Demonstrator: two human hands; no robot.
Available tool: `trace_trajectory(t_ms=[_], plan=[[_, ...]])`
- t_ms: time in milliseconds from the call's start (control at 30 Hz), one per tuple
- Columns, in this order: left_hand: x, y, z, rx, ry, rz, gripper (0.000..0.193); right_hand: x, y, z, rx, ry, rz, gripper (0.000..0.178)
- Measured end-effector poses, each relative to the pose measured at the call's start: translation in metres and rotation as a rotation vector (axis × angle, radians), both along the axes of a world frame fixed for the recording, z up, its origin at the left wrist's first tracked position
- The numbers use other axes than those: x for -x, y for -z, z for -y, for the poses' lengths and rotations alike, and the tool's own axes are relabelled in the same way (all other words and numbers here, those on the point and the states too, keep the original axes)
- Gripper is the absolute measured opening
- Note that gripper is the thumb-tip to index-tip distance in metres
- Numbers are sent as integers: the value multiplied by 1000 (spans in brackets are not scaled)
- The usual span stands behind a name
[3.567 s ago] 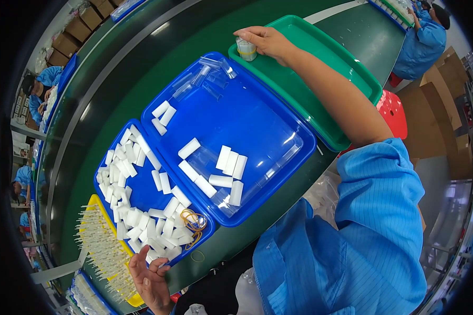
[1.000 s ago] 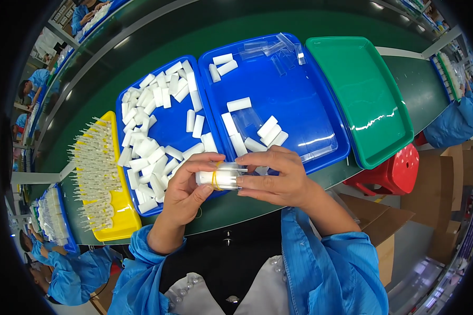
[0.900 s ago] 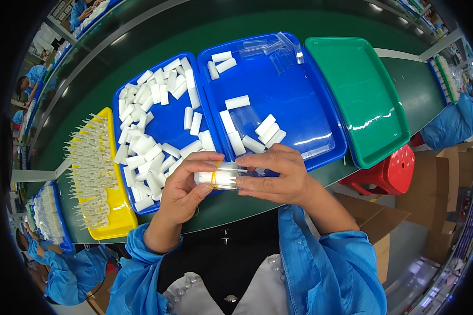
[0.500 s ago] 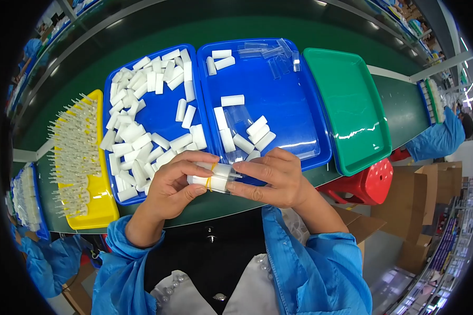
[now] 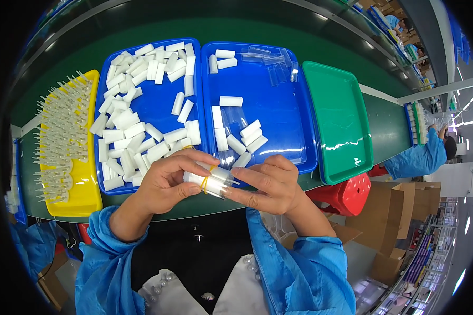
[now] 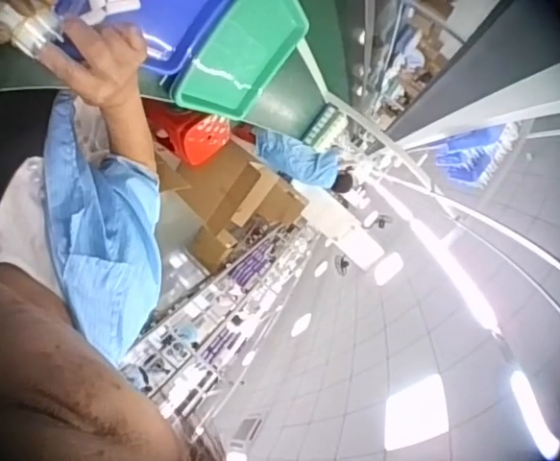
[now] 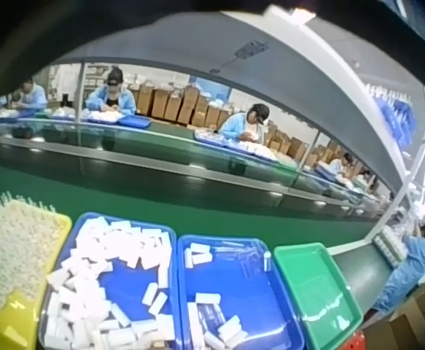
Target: The person places an assembled bundle onto a tray, fits white rectangular pieces onto a plastic holder, slides clear plastic casings around them, and secures the assembled unit with a rubber band by hand.
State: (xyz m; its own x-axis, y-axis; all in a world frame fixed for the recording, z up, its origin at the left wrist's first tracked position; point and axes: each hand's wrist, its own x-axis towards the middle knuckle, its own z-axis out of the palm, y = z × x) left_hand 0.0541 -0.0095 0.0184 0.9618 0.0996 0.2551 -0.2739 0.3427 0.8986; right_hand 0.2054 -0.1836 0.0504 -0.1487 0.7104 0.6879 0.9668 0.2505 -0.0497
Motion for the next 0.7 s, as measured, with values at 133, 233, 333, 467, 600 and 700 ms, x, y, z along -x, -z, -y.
trace_trajectory(t_ms=[133,233,333,467,600,700], plan=[[1,-1,1,-25,2,-16,23,2,-4,1,0,-10,15,28],[0,0,2,-98,-14,-16,24,3,-2,3,2,-20,10,28],[0,1,2,-142,-14,-6,25,3,-1,6,12,-29,9,27],[1,2,4,-38,25,-57,22,2,1,8,7,-20,3,28],[-1,2,6,44,34,-50,23,3,-2,6,16,2,-11,29],[-1,2,6,93,28,-24,23,2,-2,4,25,-1,-2,27]])
